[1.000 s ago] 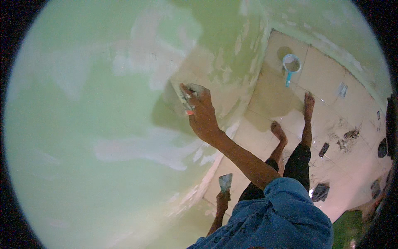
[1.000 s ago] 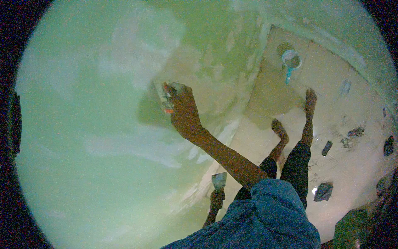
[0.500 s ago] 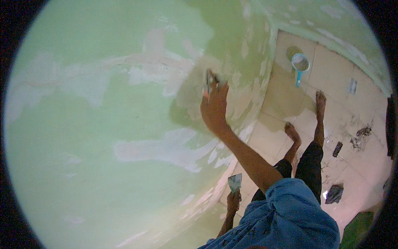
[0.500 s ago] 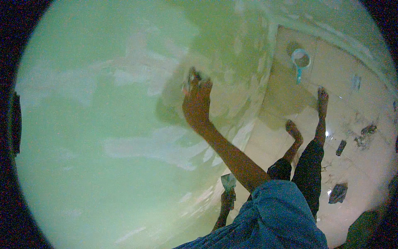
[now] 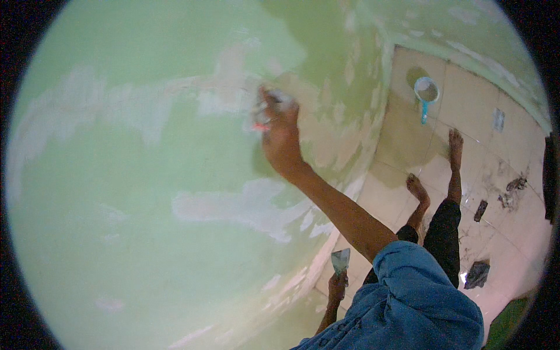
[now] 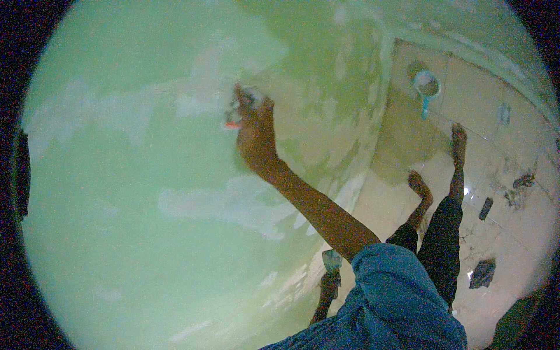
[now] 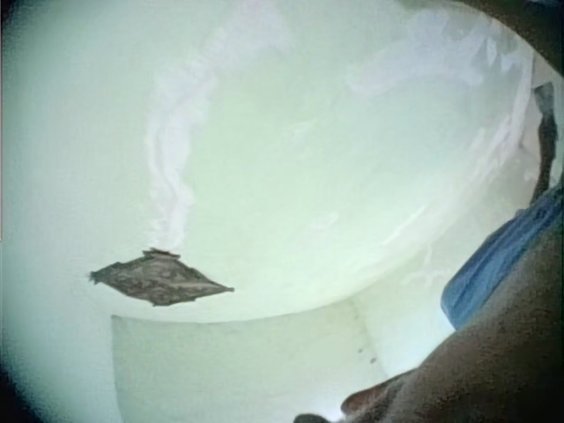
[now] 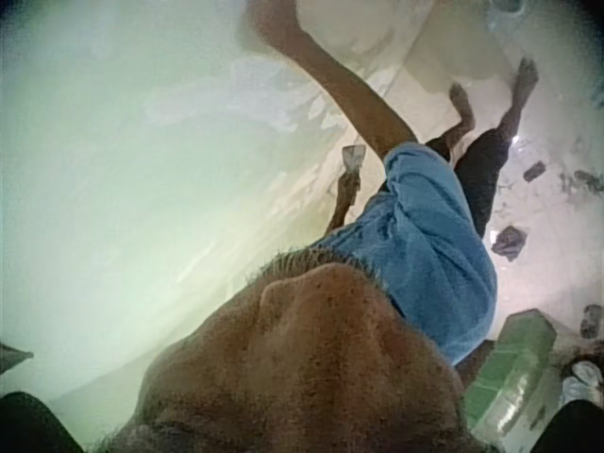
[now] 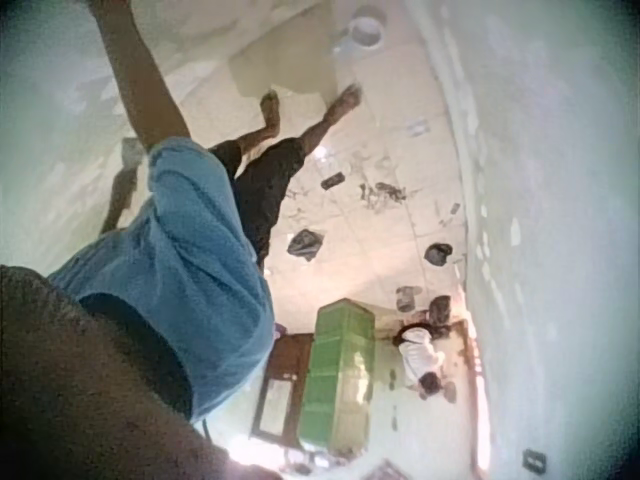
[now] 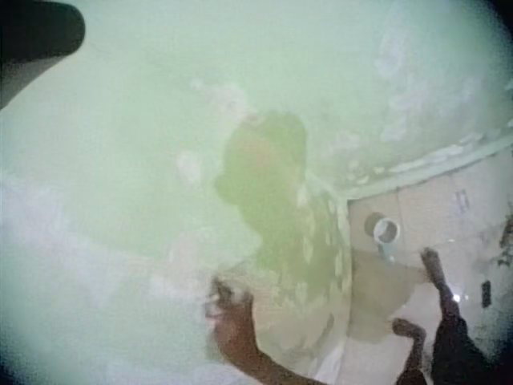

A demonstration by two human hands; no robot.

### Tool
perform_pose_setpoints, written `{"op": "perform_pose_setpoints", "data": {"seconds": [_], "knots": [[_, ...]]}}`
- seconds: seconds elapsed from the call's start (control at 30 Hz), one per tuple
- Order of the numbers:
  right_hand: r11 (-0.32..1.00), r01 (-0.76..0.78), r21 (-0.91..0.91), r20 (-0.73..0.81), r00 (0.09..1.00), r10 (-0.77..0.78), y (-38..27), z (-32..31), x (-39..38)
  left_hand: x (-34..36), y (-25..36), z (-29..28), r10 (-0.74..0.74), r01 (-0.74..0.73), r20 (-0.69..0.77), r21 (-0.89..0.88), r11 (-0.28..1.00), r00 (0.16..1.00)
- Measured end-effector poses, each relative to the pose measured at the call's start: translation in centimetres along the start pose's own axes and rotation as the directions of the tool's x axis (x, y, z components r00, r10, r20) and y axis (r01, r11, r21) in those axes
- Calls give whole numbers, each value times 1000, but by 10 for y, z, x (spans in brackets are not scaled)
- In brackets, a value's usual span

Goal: The person applies white putty to a green wall using two scrapers, gathering material from a blue bucket and spreading it over damaged areas of the wall.

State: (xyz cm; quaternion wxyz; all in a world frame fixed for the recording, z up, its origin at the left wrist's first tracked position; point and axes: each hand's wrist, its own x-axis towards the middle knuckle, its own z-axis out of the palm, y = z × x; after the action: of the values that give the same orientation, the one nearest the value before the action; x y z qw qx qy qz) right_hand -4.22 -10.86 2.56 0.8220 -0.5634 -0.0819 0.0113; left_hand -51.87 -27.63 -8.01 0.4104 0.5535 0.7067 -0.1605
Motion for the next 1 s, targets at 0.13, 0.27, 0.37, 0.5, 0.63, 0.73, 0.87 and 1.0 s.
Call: {"op": "perform_pose_setpoints", "data": {"seconds": [0.13, 0.27, 0.37, 0.5, 0.63, 0.73, 0.87, 1.0], "knots": [[992, 61, -112, 178, 983, -41, -17, 16, -43, -1, -21, 1, 56, -53, 13, -174, 983, 998], [960, -206, -188, 209, 947, 245, 9, -6, -51, -5, -2, 2, -11, 13, 11, -160, 987, 1000], [975, -102, -197, -121, 989, 80, 29, -11, 12, -2, -20, -1, 17, -20, -13, -212, 977, 1000], [984, -29, -176, 55, 998, 40, -13, 14, 8, 7, -39, -5, 106, -104, 10, -95, 990, 994], [986, 141, -88, 165, 978, -125, -31, 14, -21, 23, -56, -10, 112, -103, 30, -222, 970, 993], [999, 33, 35, 85, 996, -36, -14, -5, -13, 18, -41, -7, 2, 1, 31, -110, 994, 1000], [990, 60, -129, 34, 998, -56, -7, 10, 13, 21, -43, -5, 113, -108, 34, -126, 986, 993], [971, 188, -150, 170, 972, -162, -8, 22, -38, 18, -33, -8, 61, -57, 91, -45, 997, 994]]}}
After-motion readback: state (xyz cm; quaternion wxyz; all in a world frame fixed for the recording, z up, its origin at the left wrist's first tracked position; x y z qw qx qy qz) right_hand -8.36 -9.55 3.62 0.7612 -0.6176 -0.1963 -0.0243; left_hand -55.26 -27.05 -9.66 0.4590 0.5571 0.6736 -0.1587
